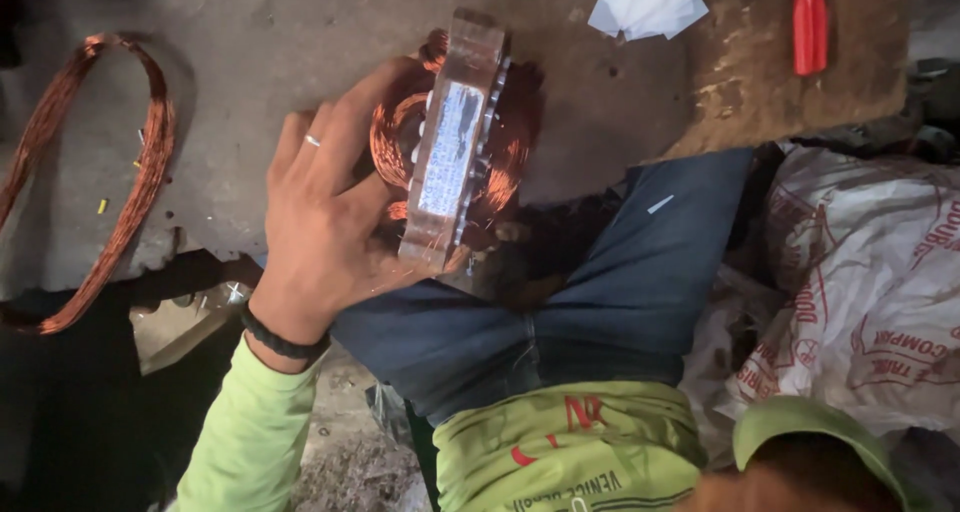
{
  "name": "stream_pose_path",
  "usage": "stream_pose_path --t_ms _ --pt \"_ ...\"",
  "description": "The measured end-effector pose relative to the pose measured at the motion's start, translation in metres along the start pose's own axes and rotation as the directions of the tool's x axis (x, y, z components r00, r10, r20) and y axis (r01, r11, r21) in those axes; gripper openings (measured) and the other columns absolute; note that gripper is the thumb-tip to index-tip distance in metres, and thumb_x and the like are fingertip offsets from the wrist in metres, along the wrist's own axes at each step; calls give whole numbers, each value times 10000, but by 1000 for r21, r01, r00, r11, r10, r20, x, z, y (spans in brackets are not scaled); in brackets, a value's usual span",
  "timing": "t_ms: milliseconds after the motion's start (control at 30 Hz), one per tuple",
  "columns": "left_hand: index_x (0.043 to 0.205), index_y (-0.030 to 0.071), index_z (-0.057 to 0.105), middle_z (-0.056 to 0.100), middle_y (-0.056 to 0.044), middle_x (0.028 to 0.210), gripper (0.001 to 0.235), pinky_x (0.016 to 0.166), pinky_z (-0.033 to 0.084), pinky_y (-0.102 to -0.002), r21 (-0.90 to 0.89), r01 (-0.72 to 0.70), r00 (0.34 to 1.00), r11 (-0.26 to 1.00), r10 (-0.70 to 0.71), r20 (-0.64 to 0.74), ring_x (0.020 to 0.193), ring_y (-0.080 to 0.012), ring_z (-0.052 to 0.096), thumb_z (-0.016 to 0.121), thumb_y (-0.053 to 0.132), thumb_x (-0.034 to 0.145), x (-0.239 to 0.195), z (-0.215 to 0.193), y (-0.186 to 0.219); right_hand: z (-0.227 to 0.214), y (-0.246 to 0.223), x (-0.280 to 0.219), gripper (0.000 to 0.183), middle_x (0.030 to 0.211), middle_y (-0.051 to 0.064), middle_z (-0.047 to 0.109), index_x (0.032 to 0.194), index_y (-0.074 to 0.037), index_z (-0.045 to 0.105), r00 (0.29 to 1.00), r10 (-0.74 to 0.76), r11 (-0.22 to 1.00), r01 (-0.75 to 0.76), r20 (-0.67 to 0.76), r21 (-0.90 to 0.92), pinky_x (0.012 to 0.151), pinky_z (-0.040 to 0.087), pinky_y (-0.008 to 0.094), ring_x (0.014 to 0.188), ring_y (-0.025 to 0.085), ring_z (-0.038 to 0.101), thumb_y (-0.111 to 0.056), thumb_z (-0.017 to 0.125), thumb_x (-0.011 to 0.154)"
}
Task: Manually winding copper wire coils and inserting insulation strips into an electric motor stator core.
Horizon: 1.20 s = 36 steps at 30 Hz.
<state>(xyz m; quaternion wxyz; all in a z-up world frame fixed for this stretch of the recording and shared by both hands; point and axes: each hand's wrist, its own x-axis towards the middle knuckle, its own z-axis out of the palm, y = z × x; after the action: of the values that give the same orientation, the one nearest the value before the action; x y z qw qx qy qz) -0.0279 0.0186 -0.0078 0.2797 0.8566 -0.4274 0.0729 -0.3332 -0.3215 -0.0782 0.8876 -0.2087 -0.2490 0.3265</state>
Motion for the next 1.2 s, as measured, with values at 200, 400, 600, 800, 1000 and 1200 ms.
stream_pose_path --t_ms 200,400,600,800,1000,1200 --pt "1173 92 766 526 -154 1517 601 966 444 -423 -7 -7 1000 1000 7 -19 1245 -319 605 889 560 817 -2 0 0 -49 -69 116 212 817 151 686 927 6 705 937 -247 632 -38 -247 -774 556 542 393 614 268 642 -205 696 941" --pt "1199 80 760 518 -154 1524 645 959 446 -439 26 -13 1000 1000 13 -4 1215 -320 600 868 584 810 -3 0 1 -34 -108 251 186 938 126 710 1055 40 755 893 -450 -553 -255 27 -793 652 566 326 774 221 715 1 863 909" --pt "1110 62 759 528 -167 1448 618 912 461 -455 8 -20 999 1000 20 -31 1159 -338 606 872 558 759 7 -6 6 -41 -111 264 189 921 87 680 976 -7 765 938 -335 -673 -170 91 -720 626 536 351 738 235 685 10 839 803" --pt "1173 84 746 516 -122 1516 594 958 463 -430 37 -31 998 999 33 -54 1234 -300 605 885 525 800 2 -1 1 -46 -112 263 182 927 69 679 939 -33 747 943 -330 -671 -195 52 -715 613 525 358 696 232 665 -56 875 811" --pt "1136 52 754 532 -157 1447 644 898 462 -447 30 -15 999 999 16 -28 1156 -322 610 888 544 742 8 -6 5 -56 -107 247 156 979 52 677 1027 -50 752 916 -373 -496 -332 -149 -802 660 531 353 734 233 667 -34 824 890" --pt "1172 43 732 489 -190 1504 662 987 461 -481 -40 -14 999 999 16 33 1204 -333 607 863 541 756 6 -8 3 -49 -103 265 112 901 78 662 967 -17 724 863 -470 -386 -390 -185 -836 626 524 355 723 246 671 22 792 887"
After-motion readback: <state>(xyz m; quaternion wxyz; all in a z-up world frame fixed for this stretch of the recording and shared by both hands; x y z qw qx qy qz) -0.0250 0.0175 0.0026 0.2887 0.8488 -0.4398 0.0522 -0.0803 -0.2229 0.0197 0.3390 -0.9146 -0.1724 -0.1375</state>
